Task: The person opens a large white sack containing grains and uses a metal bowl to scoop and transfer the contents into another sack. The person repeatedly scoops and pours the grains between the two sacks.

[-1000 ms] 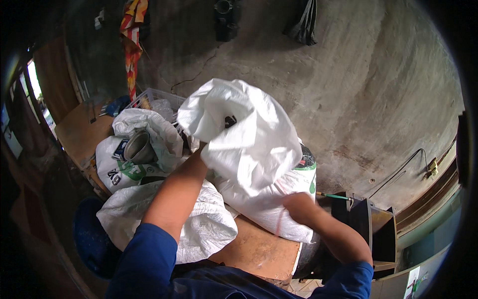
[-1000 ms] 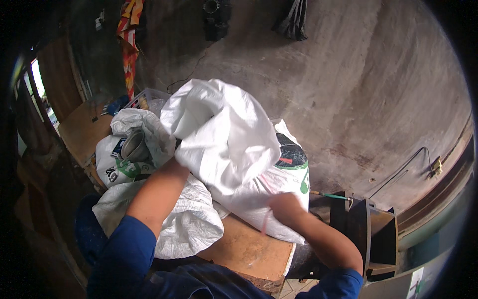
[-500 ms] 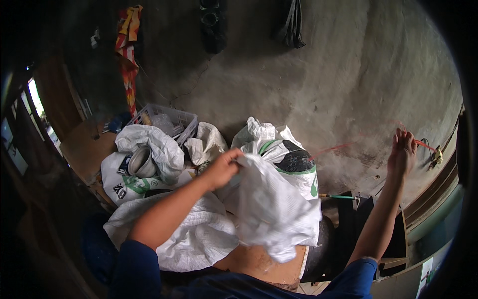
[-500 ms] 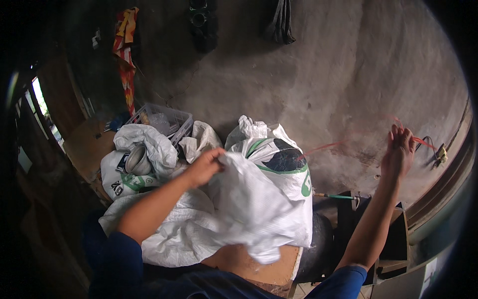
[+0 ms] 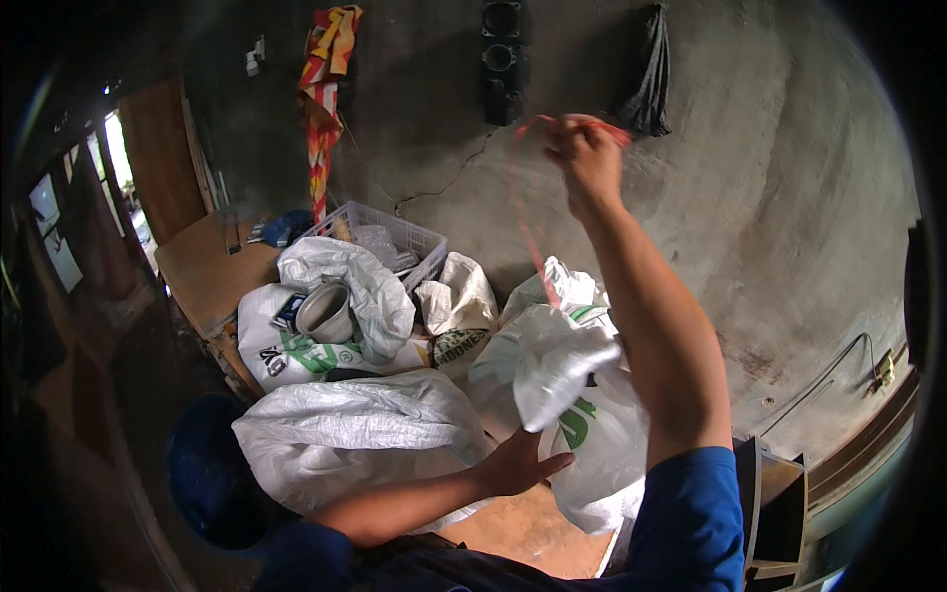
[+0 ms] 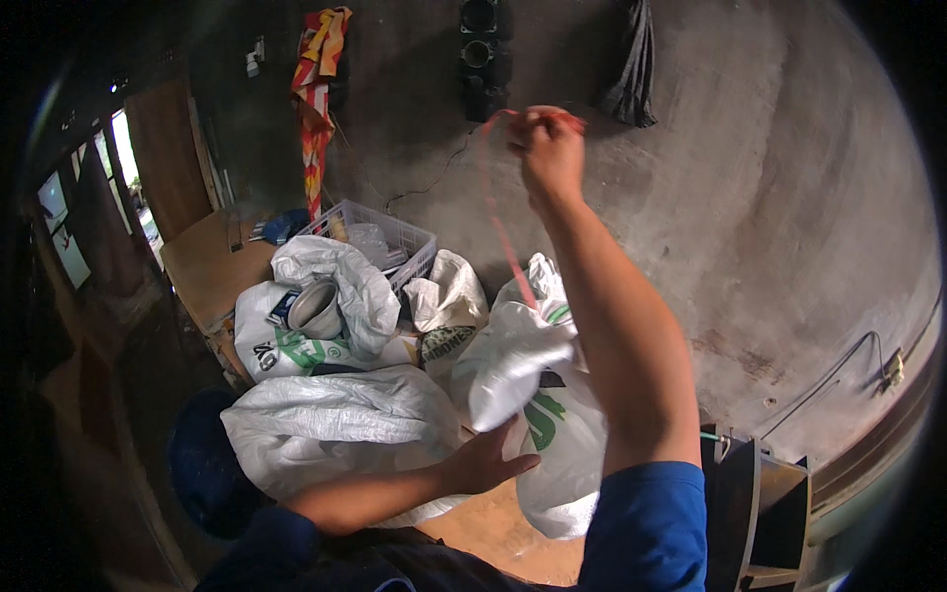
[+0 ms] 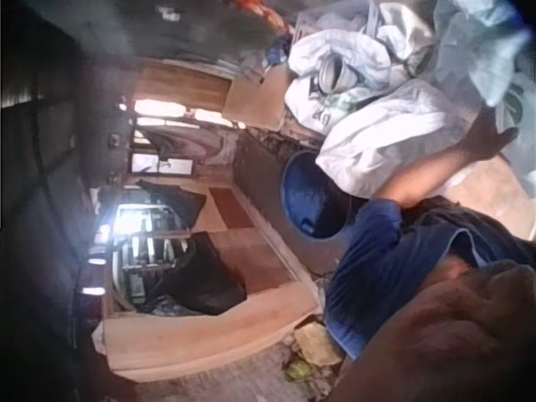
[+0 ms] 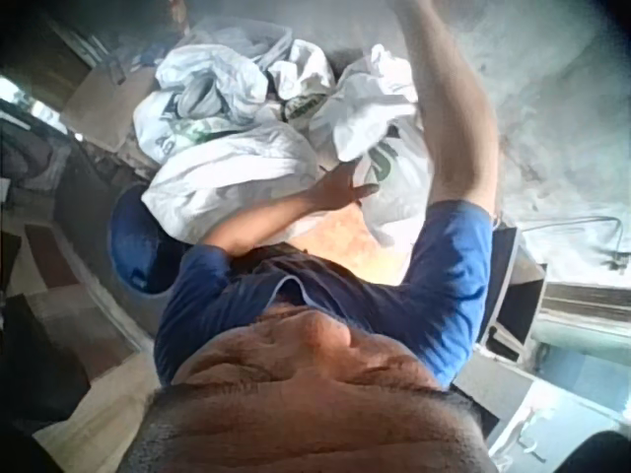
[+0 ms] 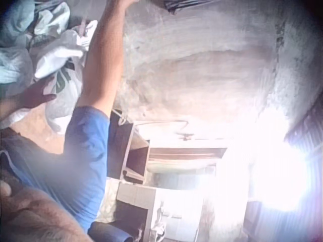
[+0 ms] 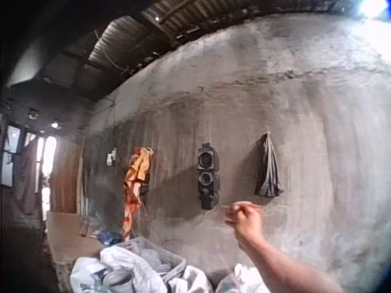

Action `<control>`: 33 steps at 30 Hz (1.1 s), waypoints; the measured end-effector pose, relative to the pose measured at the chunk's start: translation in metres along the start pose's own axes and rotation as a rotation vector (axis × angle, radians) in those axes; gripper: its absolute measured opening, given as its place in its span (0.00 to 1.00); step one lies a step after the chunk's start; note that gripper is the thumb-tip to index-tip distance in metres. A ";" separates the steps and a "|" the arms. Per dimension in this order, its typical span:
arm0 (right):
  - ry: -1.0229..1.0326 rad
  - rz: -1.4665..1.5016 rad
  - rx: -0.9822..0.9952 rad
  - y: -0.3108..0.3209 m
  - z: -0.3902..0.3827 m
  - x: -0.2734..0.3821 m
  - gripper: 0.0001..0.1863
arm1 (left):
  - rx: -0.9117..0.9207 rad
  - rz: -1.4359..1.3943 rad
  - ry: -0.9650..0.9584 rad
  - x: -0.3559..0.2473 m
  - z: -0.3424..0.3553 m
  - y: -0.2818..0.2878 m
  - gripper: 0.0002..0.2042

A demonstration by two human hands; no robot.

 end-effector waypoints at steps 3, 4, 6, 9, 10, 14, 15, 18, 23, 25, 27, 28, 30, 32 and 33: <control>-0.357 -0.889 -0.061 0.004 0.009 -0.054 0.24 | -0.012 -0.433 -0.006 -0.006 -0.005 -0.003 0.50; -0.440 -0.891 0.032 -0.008 -0.002 -0.054 0.27 | 0.000 -0.596 0.000 -0.012 -0.010 0.002 0.51; -0.604 -0.888 0.221 -0.025 -0.029 -0.042 0.34 | 0.067 -0.823 0.044 -0.016 -0.027 0.015 0.53; -0.601 -0.847 0.432 -0.009 -0.054 -0.015 0.35 | 0.043 -0.556 -0.073 -0.022 -0.043 0.020 0.60; -0.580 -0.812 0.468 -0.003 -0.070 0.000 0.34 | -0.004 -0.348 -0.084 -0.035 -0.042 0.021 0.61; -0.520 -0.743 0.401 0.051 -0.121 0.043 0.32 | -0.068 0.182 -0.124 -0.052 -0.020 -0.014 0.60; -0.500 -0.704 0.332 0.064 -0.129 0.057 0.32 | -0.045 0.271 -0.119 -0.053 -0.011 -0.021 0.59; -0.427 -0.633 0.165 0.099 -0.150 0.093 0.31 | -0.091 0.297 -0.181 -0.030 0.009 -0.036 0.30; -0.393 -0.712 -0.090 0.182 -0.200 0.120 0.31 | -0.262 0.062 -0.209 -0.036 0.011 0.000 0.10; -0.451 -0.574 -0.101 0.223 -0.228 0.104 0.31 | -0.391 -0.028 -0.254 -0.033 0.002 0.027 0.10; -0.514 -0.446 -0.128 0.236 -0.253 0.087 0.32 | -0.424 -0.020 -0.182 0.002 -0.009 0.065 0.14; -0.548 -0.451 -0.128 0.235 -0.264 0.082 0.34 | -0.536 0.194 -0.082 0.007 -0.021 0.099 0.17; -0.601 -0.442 -0.102 0.226 -0.277 0.069 0.35 | -0.624 -0.153 0.000 0.066 -0.052 0.158 0.22; -0.642 -0.357 -0.044 0.214 -0.283 0.054 0.36 | -0.647 -0.988 -0.053 0.082 -0.060 0.202 0.25; -0.660 -0.317 -0.014 0.205 -0.284 0.049 0.36 | -0.700 -1.082 -0.049 0.084 -0.060 0.214 0.26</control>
Point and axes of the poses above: each hand's wrist, its own z-axis towards the middle knuckle, its own y-axis out of the back of the hand, x = y × z, the point moved 9 cm from there along z, towards the middle knuckle, and after that the axes turned 4 degrees about z, right-handed, at the moved point
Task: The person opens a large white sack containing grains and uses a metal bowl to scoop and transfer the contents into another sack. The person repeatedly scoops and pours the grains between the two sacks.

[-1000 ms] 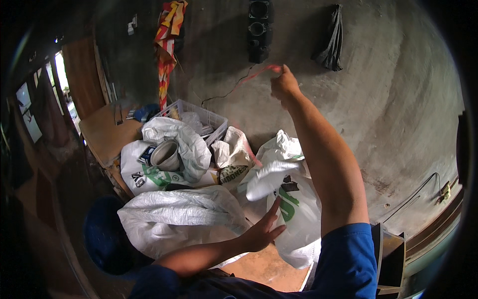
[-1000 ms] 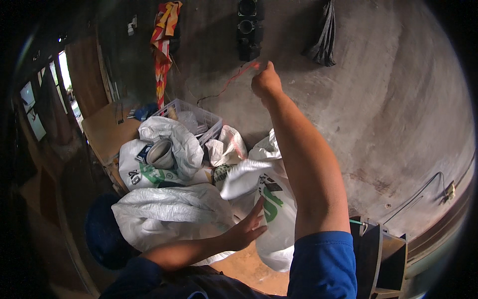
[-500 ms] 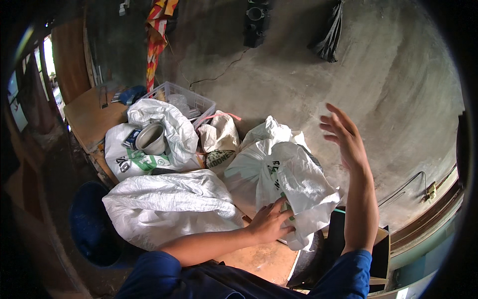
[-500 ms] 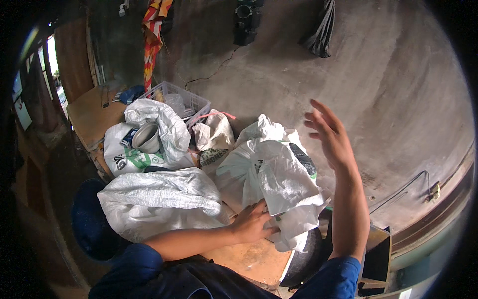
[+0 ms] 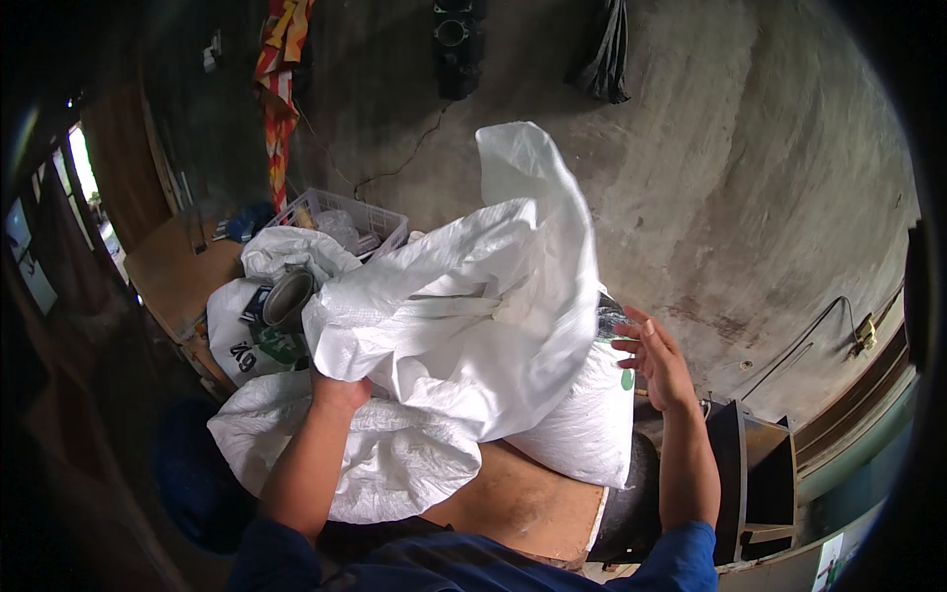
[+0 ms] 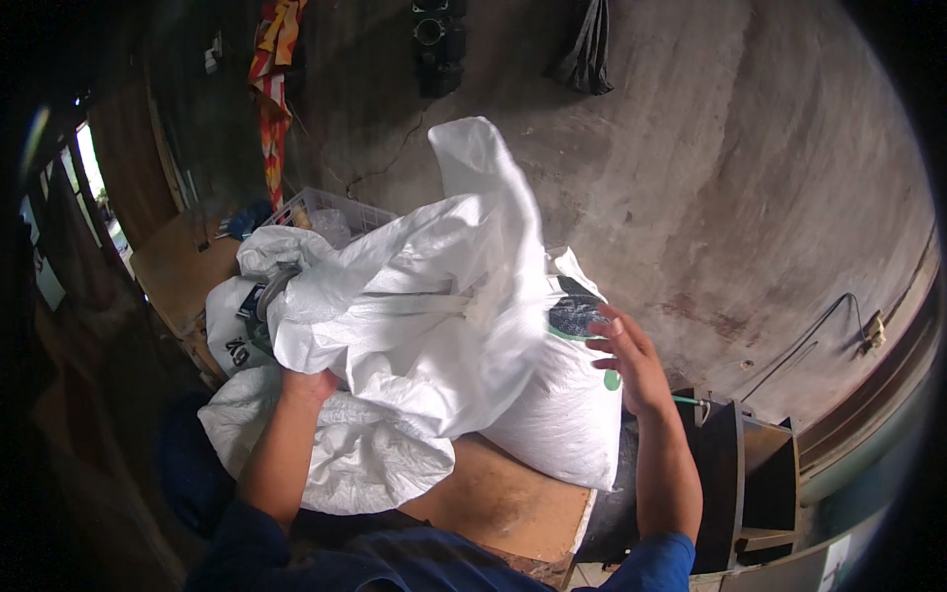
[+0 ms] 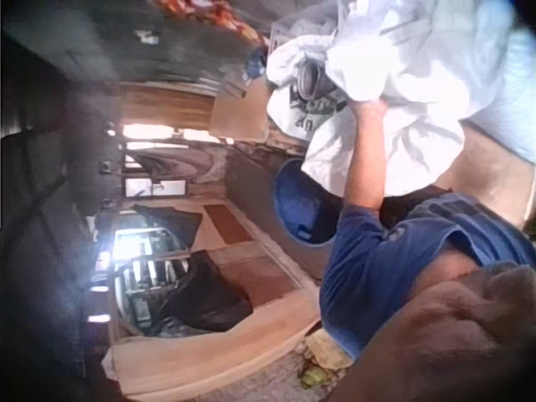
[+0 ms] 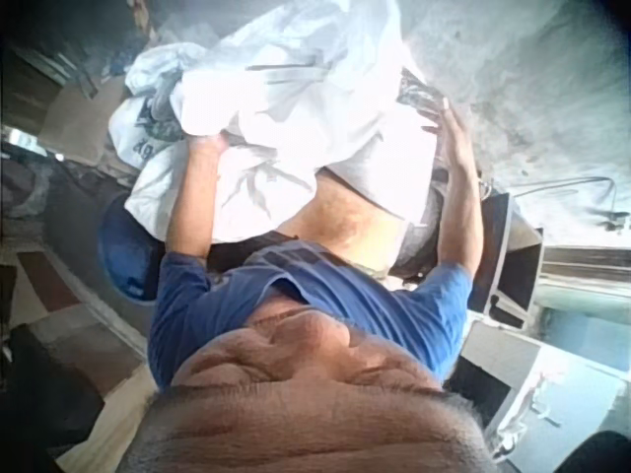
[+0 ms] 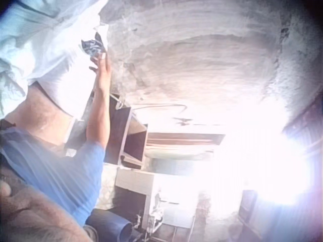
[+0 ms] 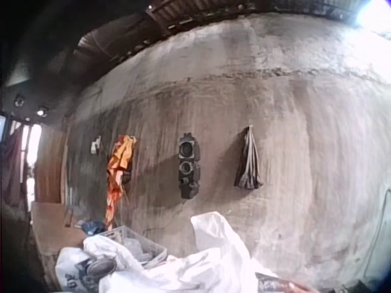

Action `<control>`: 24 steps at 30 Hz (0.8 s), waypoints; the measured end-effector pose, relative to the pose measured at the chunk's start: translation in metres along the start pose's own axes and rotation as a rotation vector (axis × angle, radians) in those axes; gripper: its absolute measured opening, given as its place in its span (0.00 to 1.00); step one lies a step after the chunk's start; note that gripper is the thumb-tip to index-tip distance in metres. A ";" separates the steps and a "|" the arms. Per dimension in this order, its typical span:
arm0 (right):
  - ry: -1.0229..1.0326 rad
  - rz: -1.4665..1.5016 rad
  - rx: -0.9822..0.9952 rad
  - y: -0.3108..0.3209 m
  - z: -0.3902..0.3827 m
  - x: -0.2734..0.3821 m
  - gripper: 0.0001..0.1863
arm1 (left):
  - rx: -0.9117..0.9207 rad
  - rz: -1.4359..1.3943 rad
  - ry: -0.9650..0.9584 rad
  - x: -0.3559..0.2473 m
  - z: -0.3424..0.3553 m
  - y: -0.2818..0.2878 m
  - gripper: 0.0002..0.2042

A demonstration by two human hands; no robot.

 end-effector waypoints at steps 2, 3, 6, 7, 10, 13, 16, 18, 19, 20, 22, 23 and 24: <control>-0.015 0.009 0.135 -0.029 -0.003 -0.003 0.32 | -0.015 0.016 0.059 0.002 -0.001 -0.008 0.26; -0.004 -0.029 0.237 -0.050 -0.004 -0.007 0.31 | -0.034 -0.044 0.089 0.006 -0.003 -0.005 0.26; 0.091 -0.234 0.279 -0.077 0.001 -0.029 0.28 | 0.010 -0.069 0.102 0.015 0.000 -0.016 0.26; 0.178 -0.347 0.361 -0.098 0.000 -0.021 0.27 | 0.004 -0.043 0.099 0.017 0.001 -0.008 0.26; 0.405 -0.393 0.337 -0.130 0.011 -0.029 0.29 | 0.101 0.010 0.059 0.011 0.000 -0.013 0.27; 0.266 0.036 0.215 -0.123 0.070 -0.125 0.29 | 0.032 0.061 0.074 0.013 0.002 -0.007 0.26; 0.213 -0.120 0.084 -0.128 0.099 -0.144 0.29 | -0.025 0.089 0.004 0.004 0.003 -0.011 0.24; 0.268 -0.341 0.041 -0.135 0.108 -0.133 0.29 | -0.036 0.161 -0.056 -0.007 0.011 -0.013 0.23; 0.334 -0.441 0.022 -0.135 0.107 -0.118 0.29 | -0.083 0.137 -0.050 -0.010 0.013 -0.010 0.23; 0.453 -0.493 0.005 -0.130 0.102 -0.097 0.29 | -0.130 0.115 -0.043 -0.012 0.016 -0.010 0.24; 0.631 -0.521 -0.015 -0.111 0.077 -0.058 0.27 | -0.178 0.141 -0.047 -0.019 0.020 -0.017 0.25; 0.698 -0.520 -0.023 -0.098 0.062 -0.039 0.26 | -0.202 0.151 -0.043 -0.022 0.023 -0.025 0.25; 0.638 -0.558 -0.061 -0.097 0.048 -0.014 0.19 | -0.226 0.122 -0.040 -0.030 0.026 -0.034 0.27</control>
Point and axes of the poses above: each hand's wrist, its own z-axis towards the middle knuckle, its own y-axis out of the back of the hand, x = y × z, the point moved 9 cm from there along z, towards the middle knuckle, and after that the axes turned 4 degrees about z, right-handed, at the moved point
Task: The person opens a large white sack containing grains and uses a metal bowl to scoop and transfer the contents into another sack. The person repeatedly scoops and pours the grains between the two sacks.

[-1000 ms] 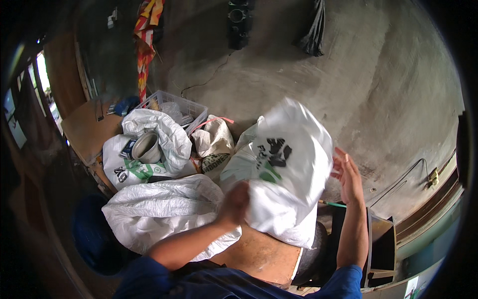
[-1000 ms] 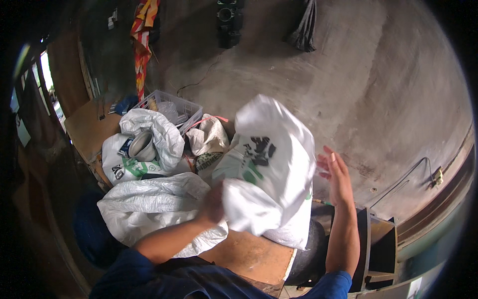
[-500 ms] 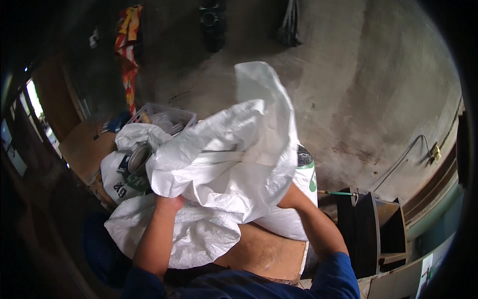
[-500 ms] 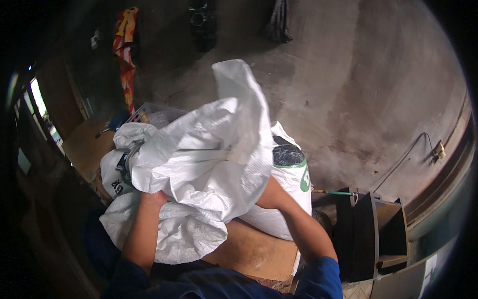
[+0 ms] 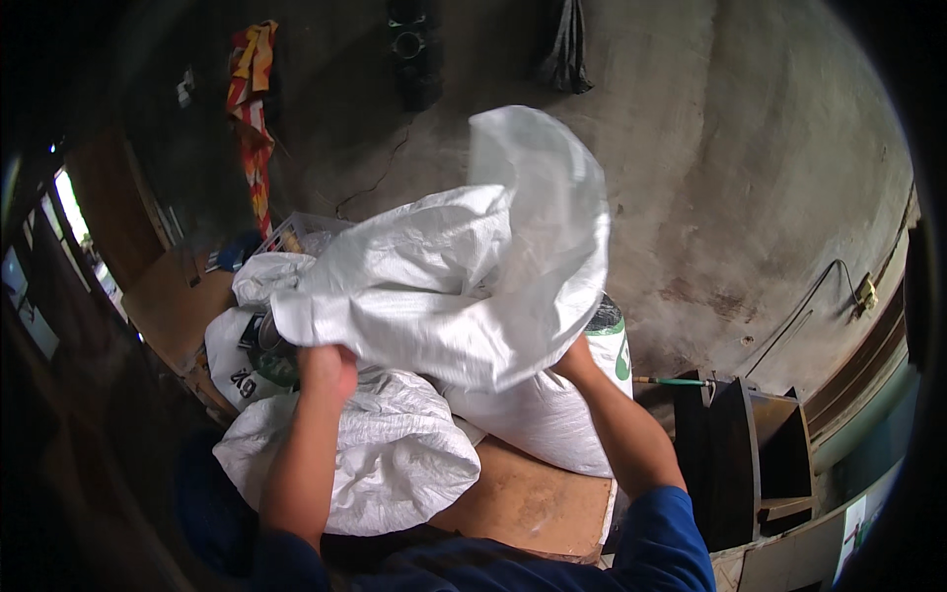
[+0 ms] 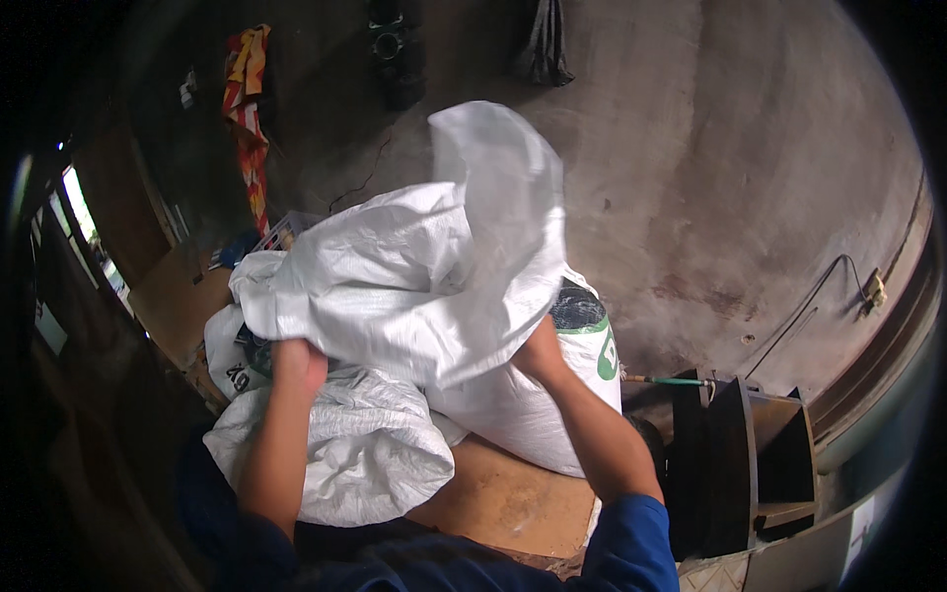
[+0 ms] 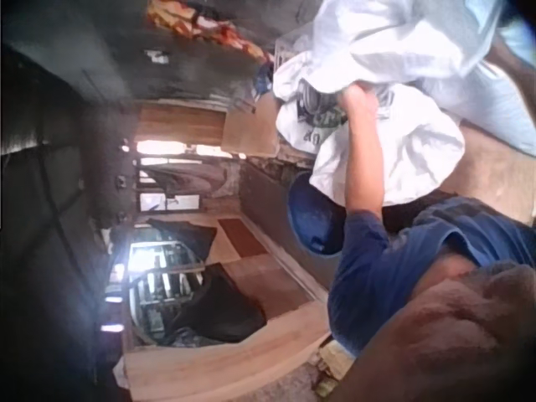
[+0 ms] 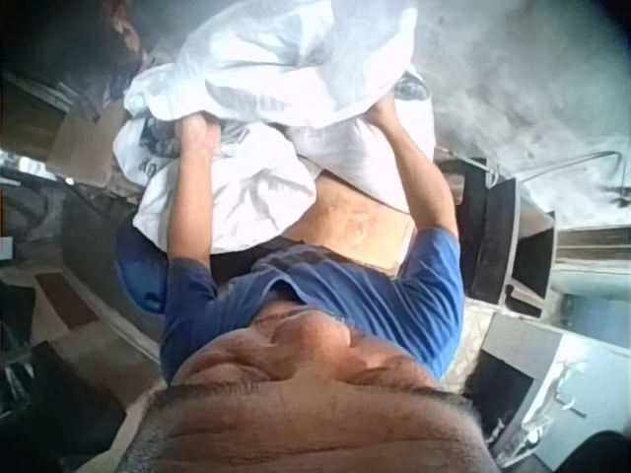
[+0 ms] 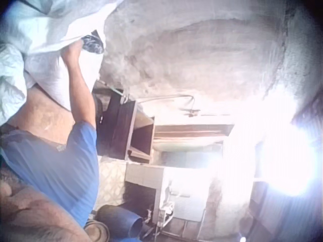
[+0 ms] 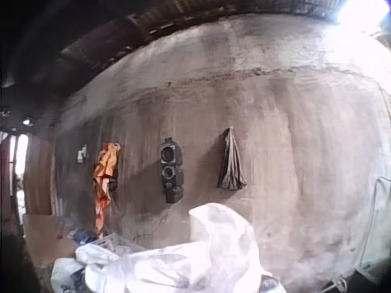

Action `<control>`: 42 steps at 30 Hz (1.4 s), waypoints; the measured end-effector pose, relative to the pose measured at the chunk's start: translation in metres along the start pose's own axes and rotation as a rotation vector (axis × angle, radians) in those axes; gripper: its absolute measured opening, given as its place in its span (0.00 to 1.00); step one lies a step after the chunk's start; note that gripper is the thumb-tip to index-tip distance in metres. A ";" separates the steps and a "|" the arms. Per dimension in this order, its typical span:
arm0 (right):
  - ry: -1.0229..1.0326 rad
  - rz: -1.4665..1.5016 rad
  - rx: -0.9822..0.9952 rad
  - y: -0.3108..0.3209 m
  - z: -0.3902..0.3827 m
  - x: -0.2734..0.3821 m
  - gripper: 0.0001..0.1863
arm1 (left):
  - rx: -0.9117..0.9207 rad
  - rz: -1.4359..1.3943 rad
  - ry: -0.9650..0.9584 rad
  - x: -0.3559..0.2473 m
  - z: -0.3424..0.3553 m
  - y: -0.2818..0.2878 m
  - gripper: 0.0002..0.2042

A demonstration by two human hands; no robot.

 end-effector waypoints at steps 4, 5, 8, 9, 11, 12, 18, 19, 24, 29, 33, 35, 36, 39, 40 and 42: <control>-0.366 0.018 0.192 0.021 -0.017 -0.024 0.11 | -0.166 0.118 -0.010 -0.005 0.073 0.036 0.17; -0.404 0.088 0.190 0.021 -0.031 -0.016 0.12 | -0.147 0.116 0.003 -0.007 0.086 0.033 0.13; -0.281 0.099 0.282 -0.006 -0.095 0.017 0.14 | -0.032 -0.074 -0.008 -0.016 0.122 0.005 0.10; 0.182 -0.220 0.167 -0.004 -0.123 0.061 0.13 | 0.017 -0.139 0.027 -0.013 0.132 -0.007 0.12; 0.075 -0.174 0.188 -0.031 -0.166 0.059 0.15 | 0.050 -0.189 0.049 -0.006 0.139 -0.022 0.16; -0.071 -0.100 0.196 -0.040 -0.177 0.042 0.16 | 0.050 -0.187 0.047 -0.001 0.137 -0.030 0.18; -0.796 0.315 0.020 0.013 -0.166 -0.057 0.26 | -0.010 -0.122 -0.075 -0.028 0.049 -0.022 0.31; -0.843 0.377 -0.092 0.045 -0.158 -0.059 0.28 | 0.007 -0.118 -0.087 -0.031 0.030 -0.024 0.33; -0.278 0.997 -0.213 0.150 -0.039 0.043 0.37 | 0.309 -0.071 -0.211 -0.070 -0.070 -0.005 0.43; 0.233 -0.008 0.104 0.141 0.024 0.204 0.61 | 0.303 0.142 -0.063 -0.048 -0.103 -0.032 0.41; 0.350 -0.714 0.710 0.006 0.030 0.238 0.46 | 0.178 0.051 0.248 0.020 -0.086 0.001 0.28; 0.162 -0.783 0.980 -0.032 0.017 0.176 0.30 | 0.198 -0.022 0.400 0.051 -0.078 -0.004 0.21; 0.092 -0.736 0.986 -0.040 0.020 0.162 0.27 | 0.317 -0.193 0.358 0.039 -0.084 -0.027 0.23; -0.019 -0.446 0.777 -0.042 0.033 0.130 0.18 | 0.342 -0.088 0.055 0.018 -0.093 -0.052 0.25; -0.042 -0.316 0.679 -0.040 0.036 0.126 0.17 | 0.317 0.107 -0.003 0.024 -0.093 -0.057 0.27; -0.277 -0.116 0.648 -0.047 0.033 0.102 0.21 | 0.258 0.571 -0.112 0.038 -0.081 -0.063 0.28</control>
Point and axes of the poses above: each hand's wrist, its own z-axis towards the middle knuckle, its own y-axis out of the back of the hand, x = y × z, the point moved 9 cm from there along z, towards the middle knuckle, and after that the axes turned 4 degrees about z, right-handed, at the moved point
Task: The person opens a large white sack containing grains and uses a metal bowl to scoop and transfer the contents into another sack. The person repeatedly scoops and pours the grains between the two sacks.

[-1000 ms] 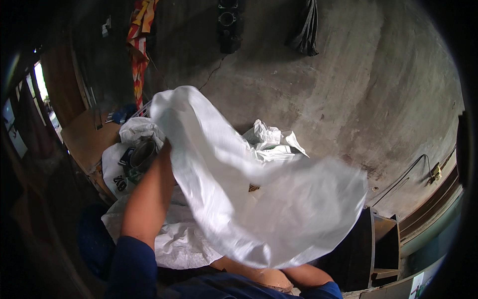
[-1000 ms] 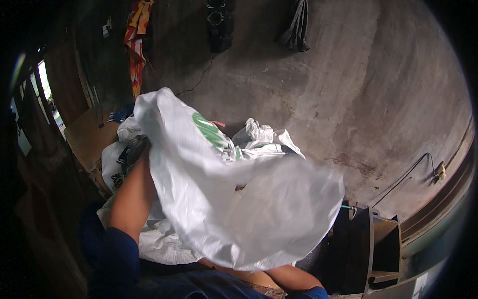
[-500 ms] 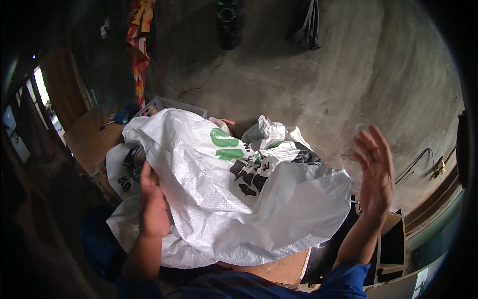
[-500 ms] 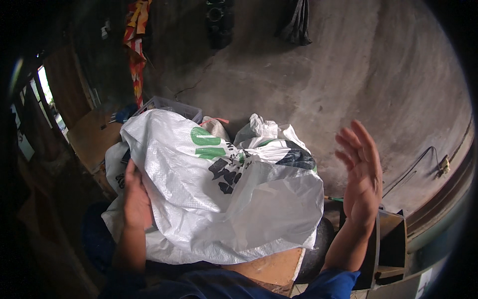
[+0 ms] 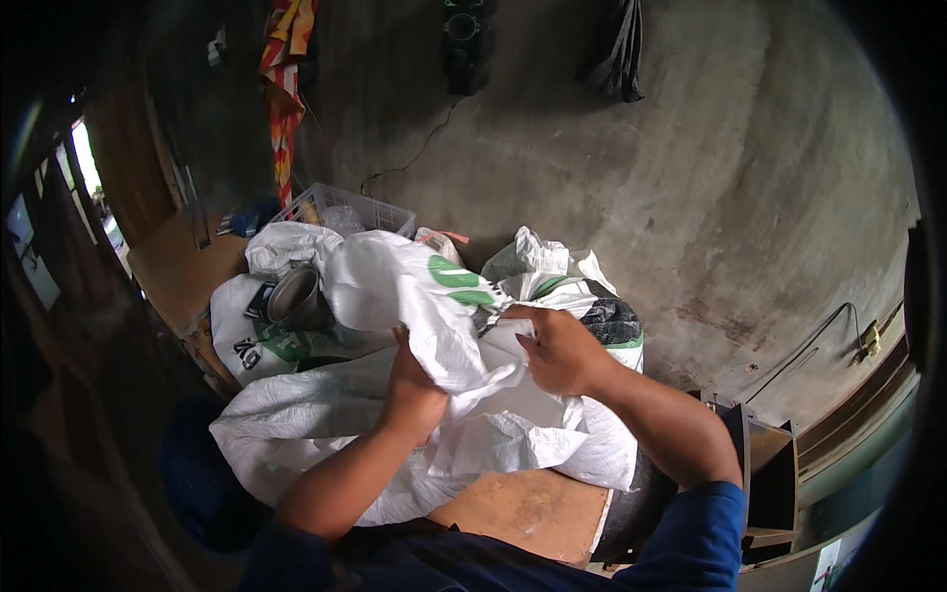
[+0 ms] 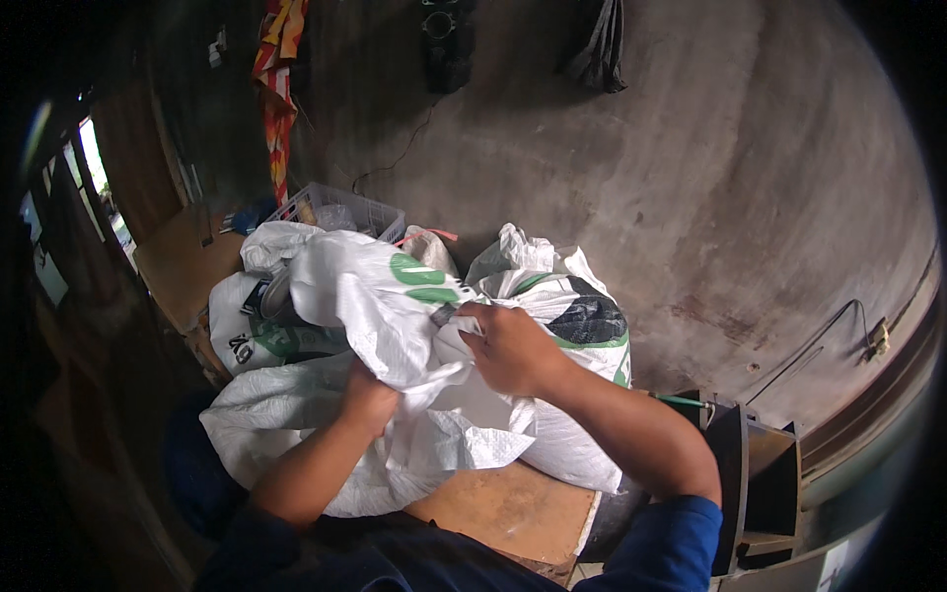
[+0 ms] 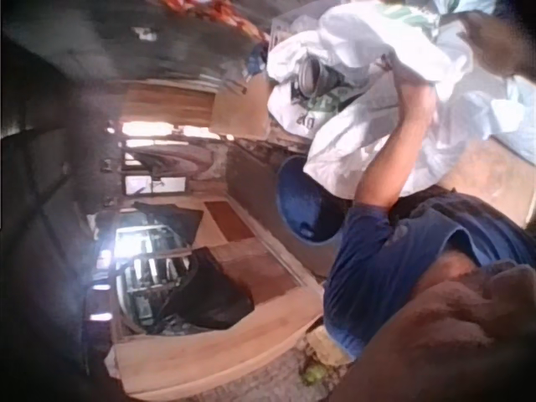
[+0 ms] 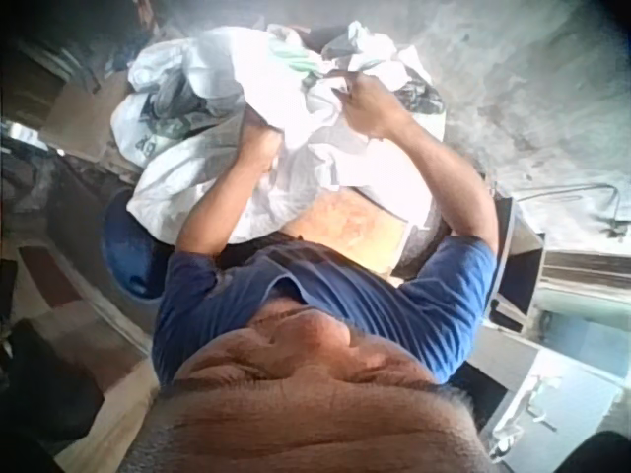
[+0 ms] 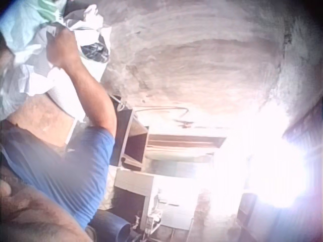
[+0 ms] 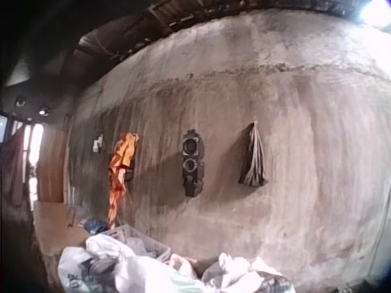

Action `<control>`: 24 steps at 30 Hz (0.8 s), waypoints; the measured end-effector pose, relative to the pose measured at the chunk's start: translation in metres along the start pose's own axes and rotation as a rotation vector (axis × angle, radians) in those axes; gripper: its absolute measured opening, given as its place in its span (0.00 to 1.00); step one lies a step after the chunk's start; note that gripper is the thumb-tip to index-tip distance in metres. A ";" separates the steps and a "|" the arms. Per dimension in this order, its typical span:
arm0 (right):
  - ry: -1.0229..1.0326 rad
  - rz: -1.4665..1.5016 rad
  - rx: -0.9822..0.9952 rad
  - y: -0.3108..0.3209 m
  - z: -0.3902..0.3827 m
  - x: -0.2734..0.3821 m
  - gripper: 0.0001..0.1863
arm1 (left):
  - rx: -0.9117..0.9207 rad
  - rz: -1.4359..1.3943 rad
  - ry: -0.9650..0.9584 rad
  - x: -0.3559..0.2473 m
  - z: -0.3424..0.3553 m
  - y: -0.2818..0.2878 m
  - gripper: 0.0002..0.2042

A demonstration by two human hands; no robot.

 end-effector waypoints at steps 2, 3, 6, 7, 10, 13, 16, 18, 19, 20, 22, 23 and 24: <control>0.030 0.153 -0.047 -0.005 0.008 -0.015 0.24 | -0.024 0.135 0.078 0.021 0.021 0.008 0.25; -0.179 0.200 -0.174 0.009 0.005 -0.037 0.30 | -0.041 0.102 0.162 0.034 0.032 0.018 0.23; -0.362 0.536 -0.436 0.088 -0.016 -0.103 0.36 | -0.053 -0.429 0.712 0.072 0.038 0.049 0.19; -0.207 1.065 -0.627 0.106 -0.022 -0.157 0.32 | -0.083 -0.595 0.603 0.069 0.051 0.060 0.18; -0.030 1.452 -0.549 0.143 -0.069 -0.215 0.25 | -0.036 -0.790 0.478 0.089 0.058 0.106 0.17; -0.179 1.591 -0.614 0.106 -0.114 -0.292 0.27 | 0.005 -0.803 0.496 0.091 0.062 0.078 0.17; -0.145 1.597 -0.759 0.073 -0.151 -0.318 0.25 | -0.241 -0.424 0.388 0.080 0.060 0.065 0.22; -0.091 1.652 -0.869 0.067 -0.167 -0.295 0.25 | -0.342 -0.036 0.186 0.052 0.054 0.078 0.27; -0.077 1.556 -0.917 0.070 -0.177 -0.263 0.28 | -0.373 0.288 -0.101 0.010 0.045 0.080 0.32; -0.099 1.401 -0.938 0.070 -0.186 -0.237 0.29 | -0.421 0.534 -0.359 -0.025 0.029 0.076 0.33; -0.147 1.079 -0.985 0.067 -0.206 -0.196 0.34 | -0.479 0.997 -0.893 -0.078 -0.008 0.039 0.35; -0.099 1.122 -0.995 0.056 -0.205 -0.183 0.36 | -0.329 1.051 -0.899 -0.085 -0.009 0.024 0.35; -0.055 1.162 -1.004 0.044 -0.200 -0.166 0.39 | -0.177 1.100 -0.899 -0.090 -0.012 0.008 0.35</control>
Point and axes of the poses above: each hand's wrist, its own z-axis towards the middle knuckle, its own y-axis out of the back of the hand, x = y × z, the point moved 9 cm from there along z, towards the middle knuckle, and after that the axes turned 4 degrees about z, right-handed, at the moved point
